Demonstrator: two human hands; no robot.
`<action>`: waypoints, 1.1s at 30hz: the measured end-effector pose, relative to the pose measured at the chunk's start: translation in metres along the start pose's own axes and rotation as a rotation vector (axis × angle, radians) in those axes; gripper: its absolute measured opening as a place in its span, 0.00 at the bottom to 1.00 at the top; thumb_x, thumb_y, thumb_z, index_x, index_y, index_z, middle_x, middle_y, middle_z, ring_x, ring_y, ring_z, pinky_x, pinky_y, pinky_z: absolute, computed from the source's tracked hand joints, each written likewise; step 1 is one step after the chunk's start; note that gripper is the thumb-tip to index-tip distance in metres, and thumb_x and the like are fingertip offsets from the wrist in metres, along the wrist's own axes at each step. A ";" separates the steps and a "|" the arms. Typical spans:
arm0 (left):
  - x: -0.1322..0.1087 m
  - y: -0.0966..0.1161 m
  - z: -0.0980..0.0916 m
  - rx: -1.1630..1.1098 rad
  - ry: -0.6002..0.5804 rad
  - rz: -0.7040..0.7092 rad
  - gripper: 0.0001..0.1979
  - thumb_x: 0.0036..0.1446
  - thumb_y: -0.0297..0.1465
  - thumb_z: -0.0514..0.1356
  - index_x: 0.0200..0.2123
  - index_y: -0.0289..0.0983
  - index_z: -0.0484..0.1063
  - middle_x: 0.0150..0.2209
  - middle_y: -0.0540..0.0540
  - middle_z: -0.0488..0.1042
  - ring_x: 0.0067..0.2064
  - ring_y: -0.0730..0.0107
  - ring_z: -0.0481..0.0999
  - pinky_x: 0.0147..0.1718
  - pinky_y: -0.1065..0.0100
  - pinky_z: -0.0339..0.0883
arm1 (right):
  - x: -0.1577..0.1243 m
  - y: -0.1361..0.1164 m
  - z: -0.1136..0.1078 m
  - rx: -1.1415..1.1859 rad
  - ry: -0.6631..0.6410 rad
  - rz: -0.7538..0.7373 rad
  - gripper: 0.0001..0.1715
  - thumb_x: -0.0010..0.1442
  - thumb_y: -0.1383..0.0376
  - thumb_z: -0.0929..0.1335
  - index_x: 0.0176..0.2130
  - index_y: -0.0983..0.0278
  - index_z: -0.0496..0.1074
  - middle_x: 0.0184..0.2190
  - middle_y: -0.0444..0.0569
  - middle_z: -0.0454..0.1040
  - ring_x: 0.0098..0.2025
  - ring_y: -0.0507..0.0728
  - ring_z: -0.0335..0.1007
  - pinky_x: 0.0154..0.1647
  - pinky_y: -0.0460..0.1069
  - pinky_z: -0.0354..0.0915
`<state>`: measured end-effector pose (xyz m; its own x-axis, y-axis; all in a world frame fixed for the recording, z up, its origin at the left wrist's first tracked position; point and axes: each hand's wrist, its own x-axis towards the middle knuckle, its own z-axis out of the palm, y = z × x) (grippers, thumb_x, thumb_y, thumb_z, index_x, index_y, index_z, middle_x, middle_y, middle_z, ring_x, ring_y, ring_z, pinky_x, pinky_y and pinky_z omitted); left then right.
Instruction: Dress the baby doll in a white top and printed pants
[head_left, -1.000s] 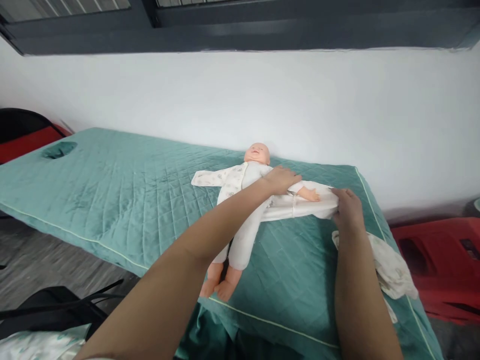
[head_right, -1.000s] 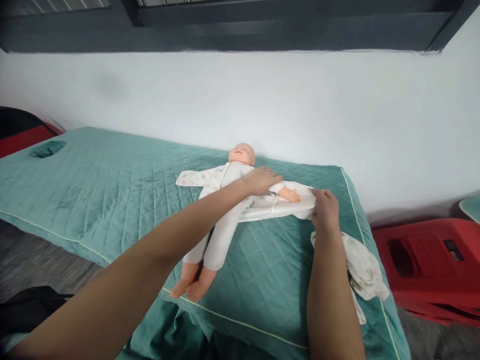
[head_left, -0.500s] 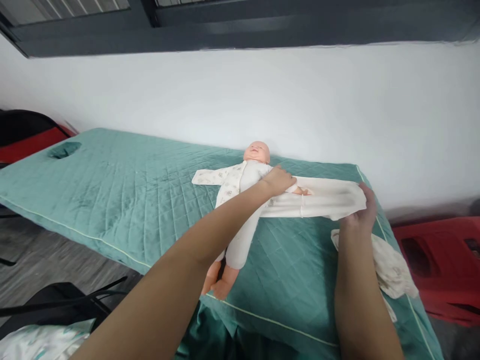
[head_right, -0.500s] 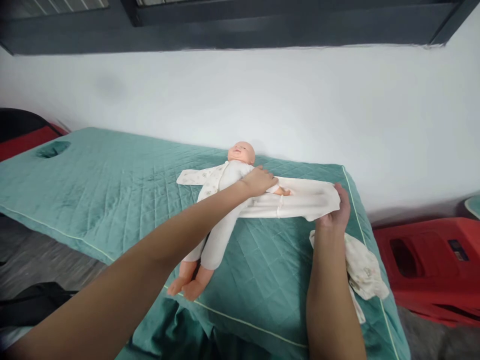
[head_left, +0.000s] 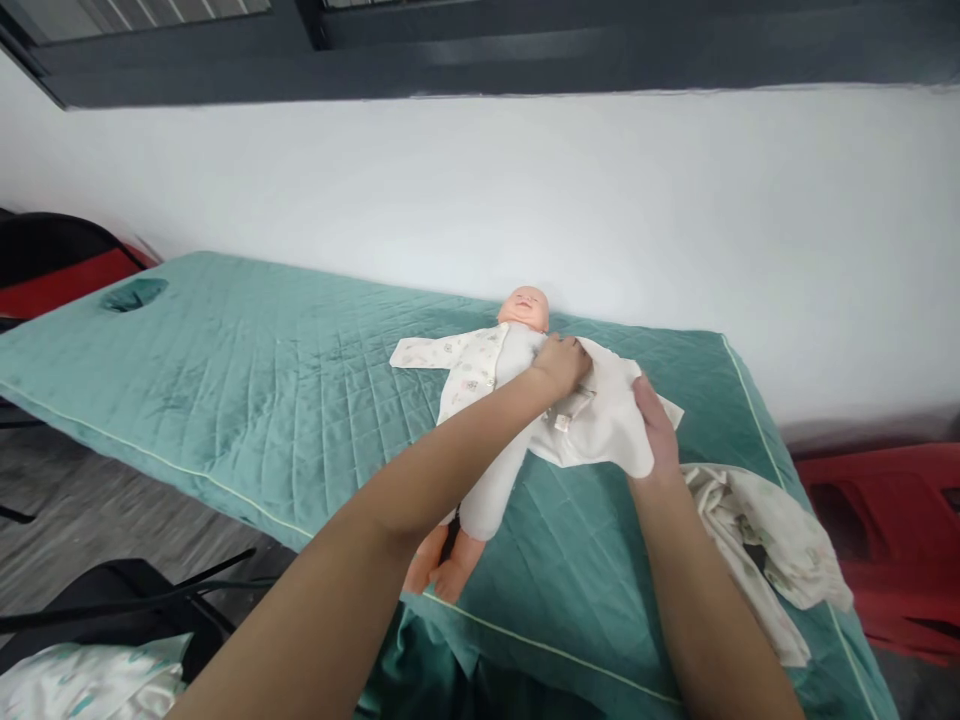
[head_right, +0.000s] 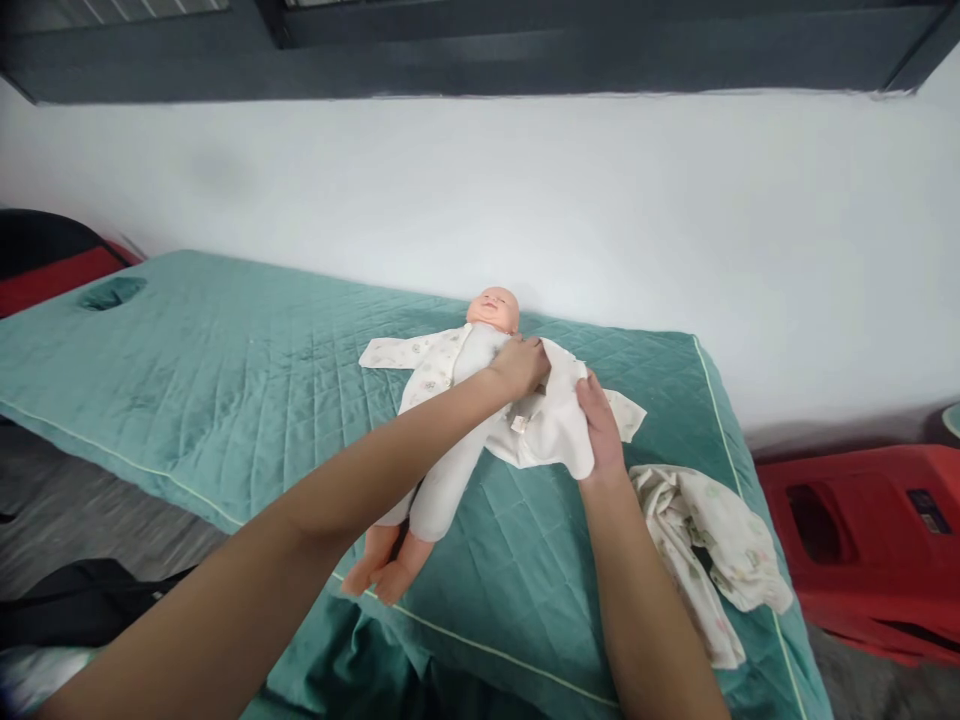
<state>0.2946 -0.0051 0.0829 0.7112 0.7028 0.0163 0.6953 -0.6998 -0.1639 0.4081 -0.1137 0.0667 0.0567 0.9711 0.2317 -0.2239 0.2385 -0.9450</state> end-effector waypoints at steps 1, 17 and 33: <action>-0.008 -0.003 -0.003 -0.012 0.025 -0.022 0.16 0.61 0.24 0.57 0.51 0.29 0.75 0.53 0.31 0.76 0.57 0.49 0.71 0.54 0.53 0.62 | -0.003 0.002 0.005 0.019 -0.013 0.020 0.23 0.60 0.45 0.68 0.47 0.56 0.70 0.41 0.49 0.80 0.47 0.63 0.78 0.47 0.58 0.75; -0.069 -0.049 -0.039 -0.580 -0.037 0.005 0.27 0.55 0.40 0.61 0.59 0.40 0.69 0.40 0.50 0.82 0.44 0.63 0.79 0.61 0.56 0.56 | -0.024 0.026 0.038 -0.036 -0.427 0.189 0.20 0.62 0.61 0.74 0.54 0.49 0.75 0.54 0.47 0.73 0.57 0.57 0.68 0.53 0.50 0.67; -0.074 -0.028 -0.027 -0.244 0.225 -0.130 0.16 0.63 0.23 0.52 0.49 0.38 0.75 0.50 0.43 0.79 0.52 0.59 0.76 0.51 0.59 0.65 | -0.017 0.022 0.030 -0.622 -0.414 0.043 0.19 0.65 0.51 0.67 0.30 0.61 0.68 0.26 0.42 0.68 0.28 0.52 0.61 0.30 0.48 0.58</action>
<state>0.2253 -0.0405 0.1127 0.6010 0.7614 0.2431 0.7667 -0.6351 0.0938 0.3734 -0.1249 0.0493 -0.3377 0.9302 0.1436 0.3806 0.2744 -0.8831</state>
